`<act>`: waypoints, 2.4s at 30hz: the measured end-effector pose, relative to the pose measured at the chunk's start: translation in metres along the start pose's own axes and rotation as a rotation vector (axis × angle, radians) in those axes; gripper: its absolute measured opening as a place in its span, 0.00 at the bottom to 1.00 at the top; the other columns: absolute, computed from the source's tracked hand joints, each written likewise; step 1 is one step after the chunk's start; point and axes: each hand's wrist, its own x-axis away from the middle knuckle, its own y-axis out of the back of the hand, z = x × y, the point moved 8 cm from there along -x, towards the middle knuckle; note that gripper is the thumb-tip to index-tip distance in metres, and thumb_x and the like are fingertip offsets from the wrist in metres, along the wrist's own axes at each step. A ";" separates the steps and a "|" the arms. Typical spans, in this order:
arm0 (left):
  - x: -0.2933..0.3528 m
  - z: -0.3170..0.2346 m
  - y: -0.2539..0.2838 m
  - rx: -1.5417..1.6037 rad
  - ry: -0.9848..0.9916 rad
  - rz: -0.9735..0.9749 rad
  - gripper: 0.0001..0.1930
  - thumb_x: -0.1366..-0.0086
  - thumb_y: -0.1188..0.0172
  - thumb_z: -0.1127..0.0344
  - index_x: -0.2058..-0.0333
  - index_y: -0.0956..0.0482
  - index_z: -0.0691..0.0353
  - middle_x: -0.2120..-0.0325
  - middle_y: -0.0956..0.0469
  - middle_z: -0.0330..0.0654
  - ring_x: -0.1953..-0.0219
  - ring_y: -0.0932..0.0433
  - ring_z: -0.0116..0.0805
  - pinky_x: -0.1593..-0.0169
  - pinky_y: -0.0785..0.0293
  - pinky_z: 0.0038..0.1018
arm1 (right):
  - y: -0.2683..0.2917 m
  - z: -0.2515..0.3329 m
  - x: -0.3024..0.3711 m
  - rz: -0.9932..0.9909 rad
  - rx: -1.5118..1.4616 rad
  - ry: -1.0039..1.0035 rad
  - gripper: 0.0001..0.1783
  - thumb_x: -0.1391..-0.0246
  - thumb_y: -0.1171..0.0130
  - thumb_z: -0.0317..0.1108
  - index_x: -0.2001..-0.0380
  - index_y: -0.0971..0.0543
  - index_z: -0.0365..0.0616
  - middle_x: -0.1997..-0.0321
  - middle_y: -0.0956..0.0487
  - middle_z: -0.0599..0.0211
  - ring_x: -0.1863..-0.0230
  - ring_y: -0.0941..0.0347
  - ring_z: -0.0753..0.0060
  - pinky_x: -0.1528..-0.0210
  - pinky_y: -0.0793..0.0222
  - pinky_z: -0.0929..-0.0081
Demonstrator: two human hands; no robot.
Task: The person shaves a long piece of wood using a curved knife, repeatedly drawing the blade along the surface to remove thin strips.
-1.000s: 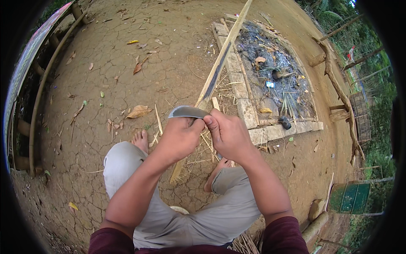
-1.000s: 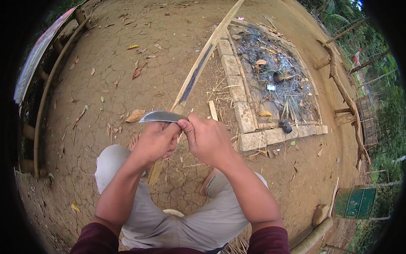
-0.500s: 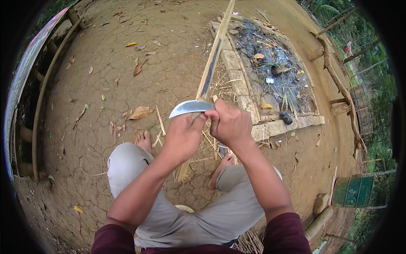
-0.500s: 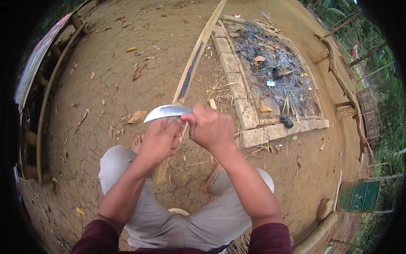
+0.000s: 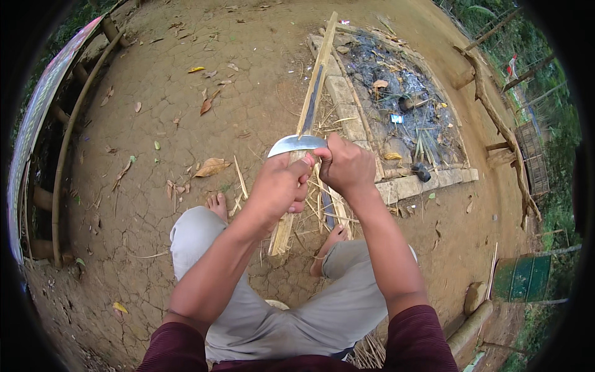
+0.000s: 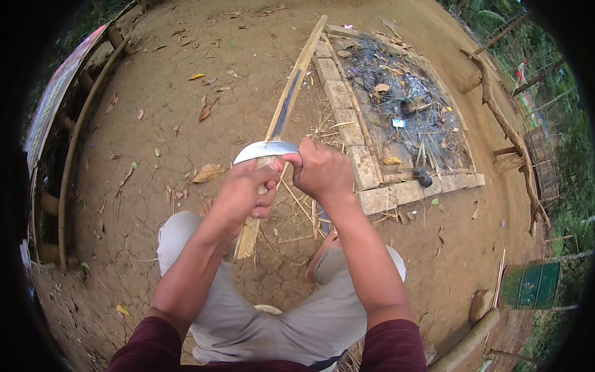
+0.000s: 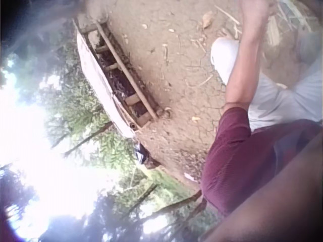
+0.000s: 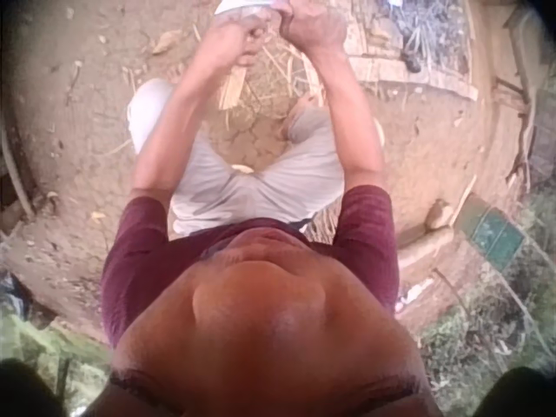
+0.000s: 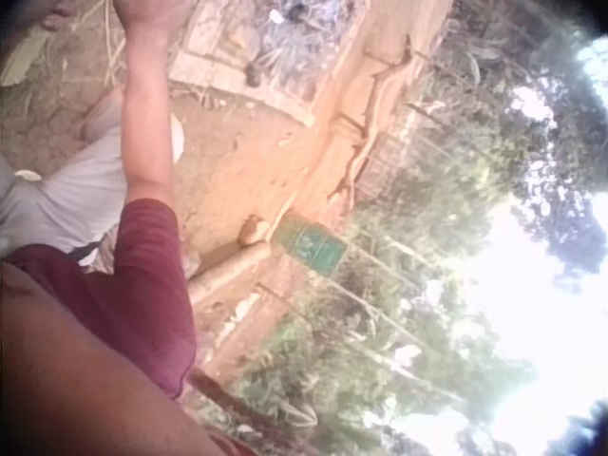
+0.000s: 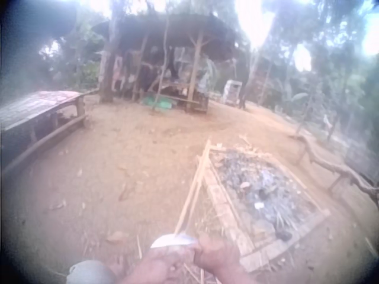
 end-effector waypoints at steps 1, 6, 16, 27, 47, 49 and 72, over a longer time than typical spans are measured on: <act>0.000 -0.001 -0.004 0.022 -0.002 0.028 0.07 0.30 0.48 0.63 0.59 0.29 0.58 0.74 0.37 0.31 0.85 0.44 0.17 0.84 0.48 0.20 | -0.002 0.000 0.001 0.016 0.001 -0.022 0.23 0.40 0.45 0.53 0.78 0.30 0.46 0.85 0.24 0.57 0.82 0.24 0.50 0.83 0.31 0.56; -0.005 0.009 0.013 -0.086 -0.025 -0.162 0.12 0.28 0.50 0.57 0.67 0.31 0.60 0.81 0.37 0.32 0.87 0.43 0.19 0.86 0.46 0.22 | -0.003 0.015 0.011 0.279 -0.226 -0.245 0.22 0.38 0.49 0.51 0.72 0.24 0.43 0.80 0.22 0.47 0.75 0.23 0.38 0.72 0.30 0.46; -0.014 -0.001 0.019 -0.038 -0.088 -0.147 0.20 0.25 0.60 0.48 0.60 0.32 0.61 0.76 0.36 0.34 0.86 0.41 0.20 0.86 0.44 0.21 | 0.019 0.028 0.013 0.351 -0.583 -0.228 0.16 0.35 0.51 0.42 0.60 0.29 0.37 0.62 0.23 0.44 0.63 0.24 0.40 0.64 0.32 0.51; -0.015 -0.003 0.040 -0.650 -0.270 -0.356 0.24 0.25 0.61 0.52 0.69 0.26 0.67 0.74 0.22 0.51 0.73 0.23 0.45 0.66 0.29 0.39 | -0.048 0.034 0.062 0.689 -1.101 -0.733 0.21 0.34 0.50 0.50 0.63 0.28 0.40 0.81 0.29 0.64 0.78 0.29 0.68 0.77 0.35 0.67; -0.042 0.019 0.073 -0.411 -0.385 -0.556 0.22 0.29 0.49 0.51 0.72 0.21 0.66 0.80 0.28 0.37 0.78 0.32 0.25 0.75 0.40 0.26 | -0.059 0.031 0.091 0.507 -1.689 -1.383 0.16 0.36 0.43 0.44 0.65 0.25 0.40 0.76 0.28 0.69 0.82 0.38 0.82 0.85 0.42 0.81; -0.033 0.006 0.067 -0.424 -0.462 -0.572 0.22 0.28 0.49 0.51 0.70 0.21 0.67 0.79 0.30 0.35 0.78 0.35 0.19 0.76 0.43 0.22 | -0.066 0.027 0.098 0.479 -1.709 -1.424 0.15 0.36 0.44 0.42 0.66 0.25 0.40 0.75 0.27 0.69 0.82 0.38 0.81 0.85 0.43 0.81; 0.043 -0.003 -0.039 -0.648 -1.057 -0.202 0.13 0.35 0.38 0.61 0.62 0.24 0.67 0.72 0.26 0.46 0.70 0.28 0.34 0.69 0.33 0.28 | -0.084 0.040 0.101 0.263 -1.911 -1.362 0.17 0.29 0.59 0.46 0.63 0.29 0.44 0.73 0.30 0.71 0.76 0.35 0.74 0.76 0.34 0.72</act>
